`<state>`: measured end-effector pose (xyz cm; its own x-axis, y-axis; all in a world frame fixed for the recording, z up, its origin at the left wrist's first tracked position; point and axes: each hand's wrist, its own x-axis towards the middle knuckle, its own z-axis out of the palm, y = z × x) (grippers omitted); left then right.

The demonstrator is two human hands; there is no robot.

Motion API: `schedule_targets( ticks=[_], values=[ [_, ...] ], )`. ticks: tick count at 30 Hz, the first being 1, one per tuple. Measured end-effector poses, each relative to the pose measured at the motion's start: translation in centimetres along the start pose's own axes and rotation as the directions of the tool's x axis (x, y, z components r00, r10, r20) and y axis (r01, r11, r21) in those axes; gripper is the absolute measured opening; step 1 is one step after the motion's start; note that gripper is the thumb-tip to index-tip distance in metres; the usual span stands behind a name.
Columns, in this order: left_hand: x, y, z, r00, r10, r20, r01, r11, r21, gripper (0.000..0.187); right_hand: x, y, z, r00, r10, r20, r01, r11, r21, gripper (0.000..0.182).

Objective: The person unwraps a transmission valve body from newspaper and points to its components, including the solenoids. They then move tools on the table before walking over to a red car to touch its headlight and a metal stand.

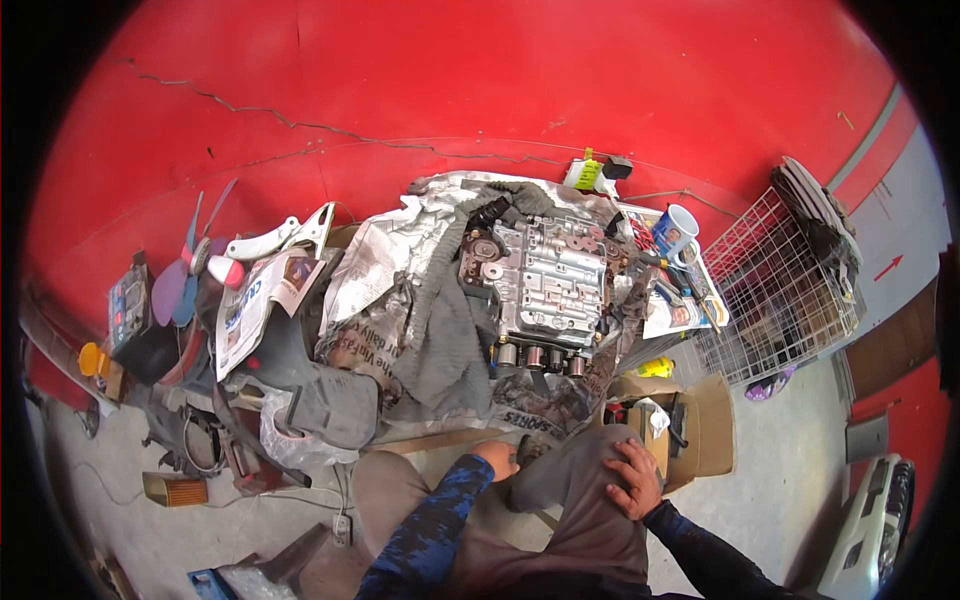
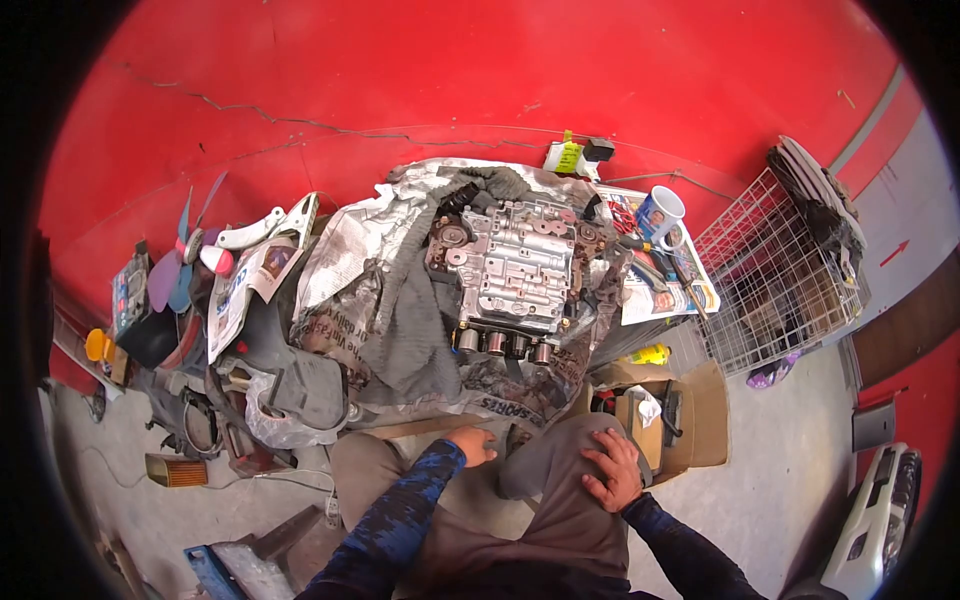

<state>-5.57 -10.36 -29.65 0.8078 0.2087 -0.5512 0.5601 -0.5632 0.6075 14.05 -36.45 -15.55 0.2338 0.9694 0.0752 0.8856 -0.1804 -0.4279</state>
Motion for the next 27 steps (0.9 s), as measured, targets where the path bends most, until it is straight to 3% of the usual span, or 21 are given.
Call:
schedule_targets(
  ticks=[27],
  values=[
    [0.13,-0.27,0.29,1.000,-0.003,-0.008,0.003,1.000,-0.001,0.054,0.05,-0.06,0.05,1.000,0.006,-0.011,-0.006,1.000,0.017,0.048]
  ],
)
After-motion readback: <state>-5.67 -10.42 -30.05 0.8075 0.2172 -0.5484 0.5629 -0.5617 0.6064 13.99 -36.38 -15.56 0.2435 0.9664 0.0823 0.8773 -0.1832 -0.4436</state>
